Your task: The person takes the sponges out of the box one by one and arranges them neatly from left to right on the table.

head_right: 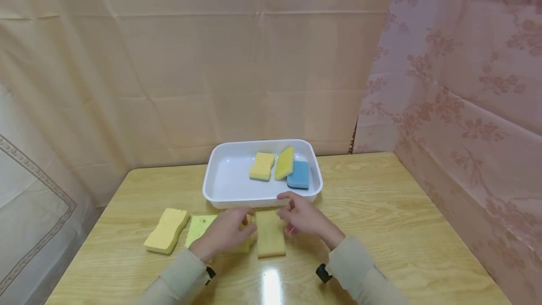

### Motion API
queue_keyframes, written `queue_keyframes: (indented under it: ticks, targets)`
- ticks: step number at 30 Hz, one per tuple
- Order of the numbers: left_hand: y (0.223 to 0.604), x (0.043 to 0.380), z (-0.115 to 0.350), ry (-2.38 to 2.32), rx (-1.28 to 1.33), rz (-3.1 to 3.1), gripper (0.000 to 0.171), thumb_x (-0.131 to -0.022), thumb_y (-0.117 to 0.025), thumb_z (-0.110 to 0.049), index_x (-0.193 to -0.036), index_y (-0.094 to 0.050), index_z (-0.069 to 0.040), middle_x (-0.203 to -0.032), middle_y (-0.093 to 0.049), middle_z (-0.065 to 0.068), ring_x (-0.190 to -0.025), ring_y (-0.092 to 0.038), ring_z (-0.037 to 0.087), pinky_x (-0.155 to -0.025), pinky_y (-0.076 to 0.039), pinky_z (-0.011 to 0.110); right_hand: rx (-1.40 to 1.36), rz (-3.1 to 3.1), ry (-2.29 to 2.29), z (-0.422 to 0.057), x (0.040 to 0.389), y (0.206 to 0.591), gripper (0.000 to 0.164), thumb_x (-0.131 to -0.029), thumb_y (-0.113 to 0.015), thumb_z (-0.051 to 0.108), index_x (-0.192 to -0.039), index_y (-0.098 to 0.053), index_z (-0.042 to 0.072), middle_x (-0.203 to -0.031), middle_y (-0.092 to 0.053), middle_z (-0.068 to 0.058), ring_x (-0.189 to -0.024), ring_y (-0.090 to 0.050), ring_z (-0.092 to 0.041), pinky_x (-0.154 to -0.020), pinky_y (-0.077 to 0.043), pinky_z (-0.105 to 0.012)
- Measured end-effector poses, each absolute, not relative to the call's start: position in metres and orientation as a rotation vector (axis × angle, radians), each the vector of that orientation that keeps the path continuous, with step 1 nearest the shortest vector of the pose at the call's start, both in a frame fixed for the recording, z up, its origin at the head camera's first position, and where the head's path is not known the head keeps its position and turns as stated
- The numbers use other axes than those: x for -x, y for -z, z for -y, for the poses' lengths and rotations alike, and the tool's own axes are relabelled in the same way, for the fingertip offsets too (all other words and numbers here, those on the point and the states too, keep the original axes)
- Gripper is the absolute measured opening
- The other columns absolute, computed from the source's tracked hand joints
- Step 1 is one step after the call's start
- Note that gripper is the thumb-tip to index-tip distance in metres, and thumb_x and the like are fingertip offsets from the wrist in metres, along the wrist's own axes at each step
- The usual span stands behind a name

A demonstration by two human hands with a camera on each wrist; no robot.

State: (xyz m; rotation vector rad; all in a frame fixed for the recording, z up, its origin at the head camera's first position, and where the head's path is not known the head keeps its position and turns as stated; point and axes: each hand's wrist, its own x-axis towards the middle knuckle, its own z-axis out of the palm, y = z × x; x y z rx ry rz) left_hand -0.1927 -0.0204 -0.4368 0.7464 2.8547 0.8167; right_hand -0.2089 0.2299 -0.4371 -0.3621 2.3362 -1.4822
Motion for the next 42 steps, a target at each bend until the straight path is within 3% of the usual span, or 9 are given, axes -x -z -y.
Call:
queue_keyframes:
  ticks: [10,19,25,35,39,42]
  targets:
    - [0.419,0.205,0.023,-0.772,-0.814,-2.899,0.033,-0.096,-0.07,-0.023,-0.12,-0.067,-0.002,-0.1,-0.069,0.008,-0.086,-0.064,0.019,-0.071,-0.054,0.034,0.394,-2.331,1.583,-0.229,0.221,0.42,0.05,-0.101,-0.063,0.017,-0.144,-0.045,-0.001,-0.102,-0.063,-0.024,-0.081,-0.069,-0.042,-0.069,-0.061,-0.053]
    - [0.398,0.224,0.024,-0.699,-0.851,-2.918,0.031,-0.095,-0.068,-0.024,-0.118,-0.068,-0.003,-0.09,-0.067,0.004,-0.08,-0.062,0.018,-0.071,-0.053,0.037,0.379,-2.396,1.611,-0.226,0.232,0.41,0.047,-0.101,-0.064,0.016,-0.141,-0.049,-0.002,-0.118,-0.061,-0.017,-0.106,-0.063,-0.035,-0.087,-0.059,-0.046]
    - [0.394,0.241,0.024,-0.662,-0.839,-2.923,0.031,-0.095,-0.07,-0.025,-0.117,-0.068,-0.004,-0.103,-0.069,0.011,-0.091,-0.065,0.024,-0.08,-0.054,0.042,0.329,-2.402,1.631,-0.223,0.241,0.405,0.054,-0.101,-0.065,0.022,-0.146,-0.045,-0.001,-0.14,-0.051,-0.022,-0.121,-0.056,-0.035,-0.093,-0.057,-0.039]
    - [0.385,0.268,0.022,-0.71,-0.745,-2.846,0.052,-0.096,-0.069,-0.029,-0.137,-0.055,-0.001,-0.137,-0.055,0.019,-0.114,-0.061,0.033,-0.102,-0.048,0.047,0.254,-2.264,1.729,-0.22,0.266,0.401,0.069,-0.102,-0.062,0.023,-0.156,-0.027,-0.001,-0.156,-0.031,-0.029,-0.133,-0.048,-0.044,-0.103,-0.049,-0.044]
    - [0.384,0.284,0.022,-0.678,-0.714,-2.861,0.057,-0.096,-0.069,-0.029,-0.141,-0.052,0.001,-0.141,-0.053,0.02,-0.126,-0.055,0.034,-0.107,-0.044,0.047,0.196,-2.171,1.8,-0.214,0.274,0.398,0.073,-0.102,-0.062,0.024,-0.158,-0.022,0.0,-0.16,-0.025,-0.028,-0.14,-0.041,-0.043,-0.109,-0.043,-0.047]
    - [0.385,0.296,0.023,-0.684,-0.7,-2.88,0.057,-0.094,-0.069,-0.027,-0.14,-0.053,0.002,-0.138,-0.054,0.022,-0.124,-0.055,0.035,-0.106,-0.045,0.047,0.144,-2.028,1.91,-0.208,0.28,0.396,0.073,-0.102,-0.06,0.019,-0.159,-0.019,-0.001,-0.16,-0.025,-0.028,-0.144,-0.032,-0.044,-0.113,-0.038,-0.05]
